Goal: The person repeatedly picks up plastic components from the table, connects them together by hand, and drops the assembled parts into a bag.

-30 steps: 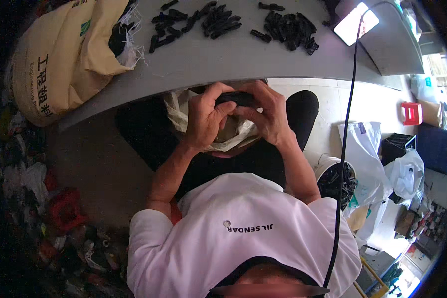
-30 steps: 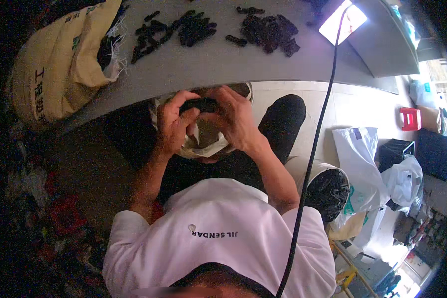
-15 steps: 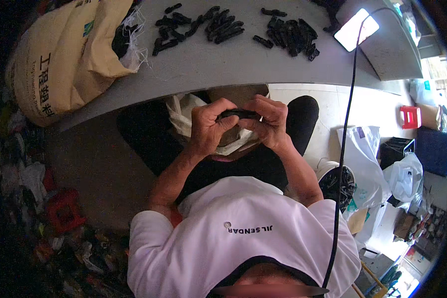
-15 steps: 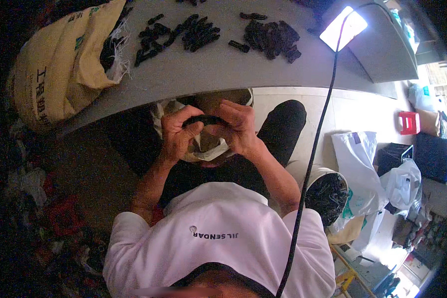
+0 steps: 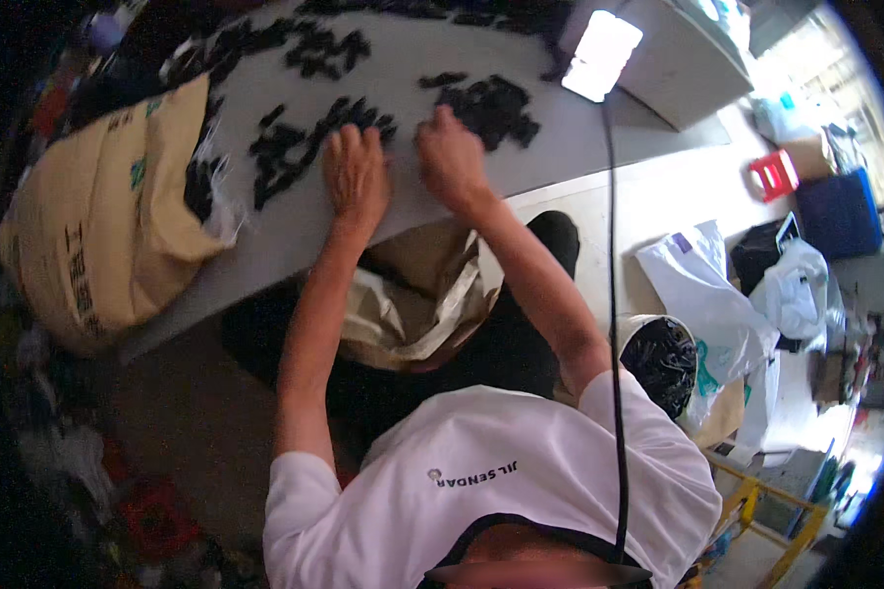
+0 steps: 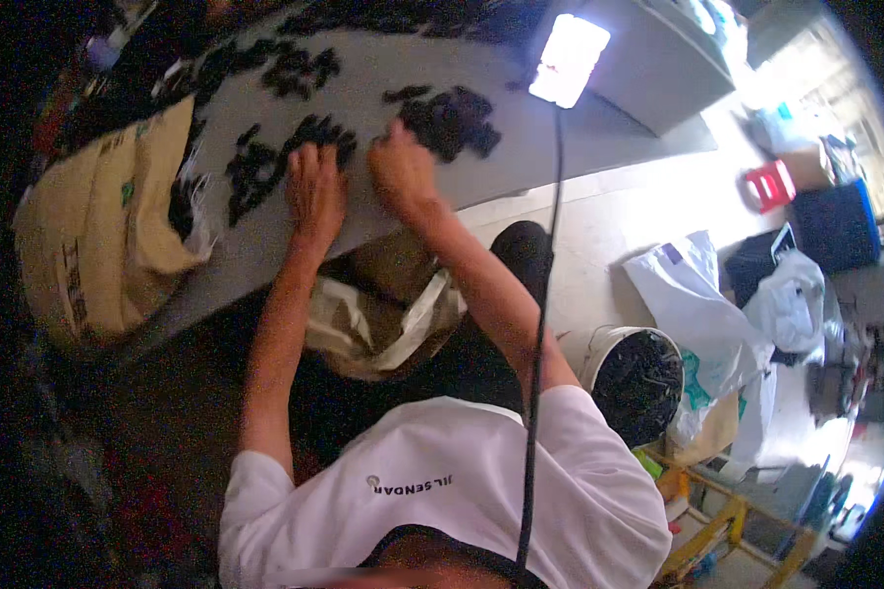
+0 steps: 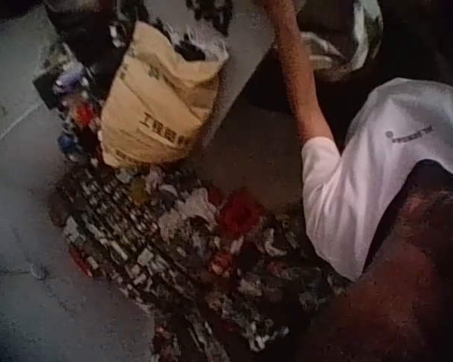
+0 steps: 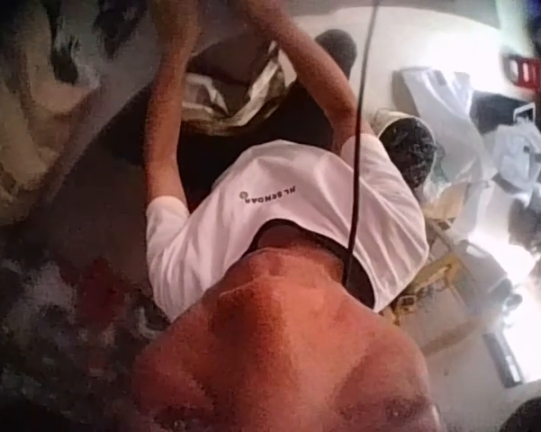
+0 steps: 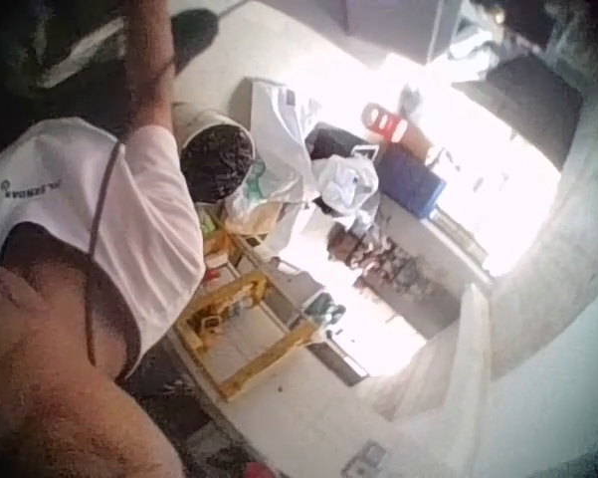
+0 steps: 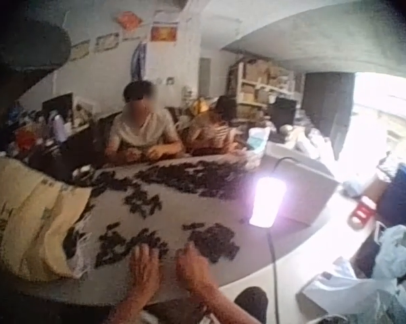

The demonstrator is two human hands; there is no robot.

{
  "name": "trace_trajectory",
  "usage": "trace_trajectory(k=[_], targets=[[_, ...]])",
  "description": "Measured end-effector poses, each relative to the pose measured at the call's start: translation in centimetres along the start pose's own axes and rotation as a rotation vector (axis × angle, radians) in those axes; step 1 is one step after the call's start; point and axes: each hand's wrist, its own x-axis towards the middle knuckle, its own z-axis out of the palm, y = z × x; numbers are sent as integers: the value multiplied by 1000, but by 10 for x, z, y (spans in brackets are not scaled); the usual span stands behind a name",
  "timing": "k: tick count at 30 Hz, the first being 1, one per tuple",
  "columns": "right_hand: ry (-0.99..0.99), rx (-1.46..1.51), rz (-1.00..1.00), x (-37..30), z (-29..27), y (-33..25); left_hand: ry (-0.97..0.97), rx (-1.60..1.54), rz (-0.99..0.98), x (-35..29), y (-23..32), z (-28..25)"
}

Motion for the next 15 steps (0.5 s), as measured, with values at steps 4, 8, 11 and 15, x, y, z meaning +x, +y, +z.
trace_trajectory(k=[4,8,11,15], targets=[[92,43,-167,0,6,-1,-8,-14,60,-4,-3,10],[115,235,-166,-1,-2,-1,-78,-180,14,-4,2,4],[153,558,-72,-6,-5,5,-49,-383,-77,-8,5,-8],[131,752,-58,-20,-7,15,-70,-750,-314,-15,-3,-10]])
